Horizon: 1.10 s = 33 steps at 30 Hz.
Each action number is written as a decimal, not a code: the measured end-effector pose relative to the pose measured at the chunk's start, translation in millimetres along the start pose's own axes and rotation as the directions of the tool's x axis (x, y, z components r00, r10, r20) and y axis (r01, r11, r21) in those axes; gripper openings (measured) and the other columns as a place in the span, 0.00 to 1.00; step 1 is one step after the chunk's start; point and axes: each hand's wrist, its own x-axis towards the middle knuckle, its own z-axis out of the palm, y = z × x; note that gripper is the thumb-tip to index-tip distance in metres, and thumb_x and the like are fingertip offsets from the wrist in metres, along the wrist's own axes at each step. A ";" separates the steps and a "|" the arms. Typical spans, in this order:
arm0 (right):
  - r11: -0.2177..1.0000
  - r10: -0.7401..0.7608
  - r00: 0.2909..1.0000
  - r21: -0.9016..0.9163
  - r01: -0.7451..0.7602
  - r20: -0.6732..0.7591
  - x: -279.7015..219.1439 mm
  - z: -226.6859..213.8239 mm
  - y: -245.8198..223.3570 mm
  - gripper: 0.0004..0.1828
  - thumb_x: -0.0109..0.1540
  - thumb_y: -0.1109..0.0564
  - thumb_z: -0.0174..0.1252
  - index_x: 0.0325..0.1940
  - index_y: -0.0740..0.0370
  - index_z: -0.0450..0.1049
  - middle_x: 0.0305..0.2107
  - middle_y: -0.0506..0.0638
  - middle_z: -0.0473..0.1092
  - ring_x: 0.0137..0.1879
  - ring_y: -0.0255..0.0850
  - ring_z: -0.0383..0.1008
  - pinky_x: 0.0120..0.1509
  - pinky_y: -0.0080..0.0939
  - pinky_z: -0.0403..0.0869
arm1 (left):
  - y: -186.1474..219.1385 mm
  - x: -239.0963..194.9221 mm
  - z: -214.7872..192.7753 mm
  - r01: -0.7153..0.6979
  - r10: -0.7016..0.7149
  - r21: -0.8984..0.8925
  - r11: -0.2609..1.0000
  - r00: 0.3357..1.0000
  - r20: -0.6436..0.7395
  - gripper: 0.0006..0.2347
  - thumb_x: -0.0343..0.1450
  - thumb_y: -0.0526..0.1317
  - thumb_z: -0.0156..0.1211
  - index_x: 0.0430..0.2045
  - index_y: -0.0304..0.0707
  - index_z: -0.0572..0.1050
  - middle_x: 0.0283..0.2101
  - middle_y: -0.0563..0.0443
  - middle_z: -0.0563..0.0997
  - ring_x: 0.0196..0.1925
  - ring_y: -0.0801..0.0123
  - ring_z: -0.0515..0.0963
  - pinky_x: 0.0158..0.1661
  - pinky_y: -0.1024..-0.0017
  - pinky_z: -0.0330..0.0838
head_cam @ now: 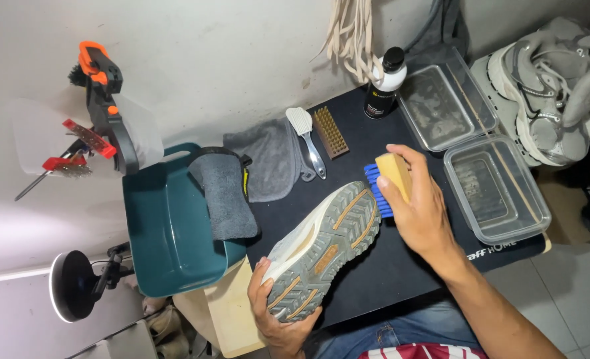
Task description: The person scrubs the sole of a sneaker using a blue brush. They hold the shoe with one hand and scrub the tread pattern and edges with the other hand, focusing on the bottom surface throughout the clip.
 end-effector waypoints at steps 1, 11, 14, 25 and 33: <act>1.000 -0.008 1.000 0.000 0.008 0.001 6.8 4.0 3.1 0.30 0.64 0.41 0.48 0.69 0.52 0.62 0.60 0.51 0.69 0.59 0.50 0.72 0.61 0.50 0.67 | -0.4 -0.9 0.5 -0.002 0.002 0.002 1.000 1.000 -0.007 0.38 0.60 0.45 0.77 0.61 0.41 0.57 0.65 0.29 0.67 0.68 0.38 0.72 0.69 0.44 0.70; 0.925 -0.375 0.926 -0.048 0.376 0.034 -66.4 37.7 -9.1 0.20 0.68 0.52 0.49 0.62 0.60 0.64 0.50 0.58 0.68 0.52 0.51 0.75 0.52 0.48 0.75 | 4.1 0.9 4.2 0.044 -0.043 0.032 0.999 0.999 -0.025 0.37 0.63 0.51 0.74 0.62 0.41 0.57 0.65 0.28 0.68 0.67 0.39 0.73 0.66 0.47 0.73; 0.934 -0.357 0.923 0.062 0.352 0.141 -62.9 30.2 5.3 0.21 0.67 0.47 0.49 0.61 0.57 0.65 0.51 0.55 0.70 0.55 0.48 0.75 0.56 0.46 0.75 | 2.1 -1.1 6.6 0.026 -0.022 0.090 0.996 0.999 -0.046 0.38 0.63 0.52 0.74 0.62 0.40 0.56 0.64 0.28 0.69 0.66 0.40 0.74 0.64 0.50 0.75; 0.986 0.125 0.992 0.113 -0.125 0.010 -23.2 24.0 18.7 0.27 0.65 0.42 0.44 0.67 0.50 0.58 0.56 0.53 0.67 0.55 0.50 0.70 0.60 0.49 0.65 | 6.8 0.4 7.4 0.049 -0.041 0.149 0.988 0.998 -0.052 0.39 0.63 0.52 0.74 0.62 0.40 0.55 0.64 0.28 0.70 0.64 0.41 0.76 0.60 0.55 0.79; 0.979 0.175 0.918 0.038 -0.201 0.357 -66.0 11.1 4.1 0.28 0.61 0.39 0.49 0.64 0.45 0.58 0.52 0.46 0.71 0.35 0.43 0.78 0.42 0.43 0.77 | 8.2 0.4 10.9 0.039 -0.031 0.115 0.993 0.997 -0.070 0.39 0.63 0.51 0.75 0.63 0.38 0.55 0.63 0.25 0.69 0.64 0.40 0.75 0.61 0.54 0.78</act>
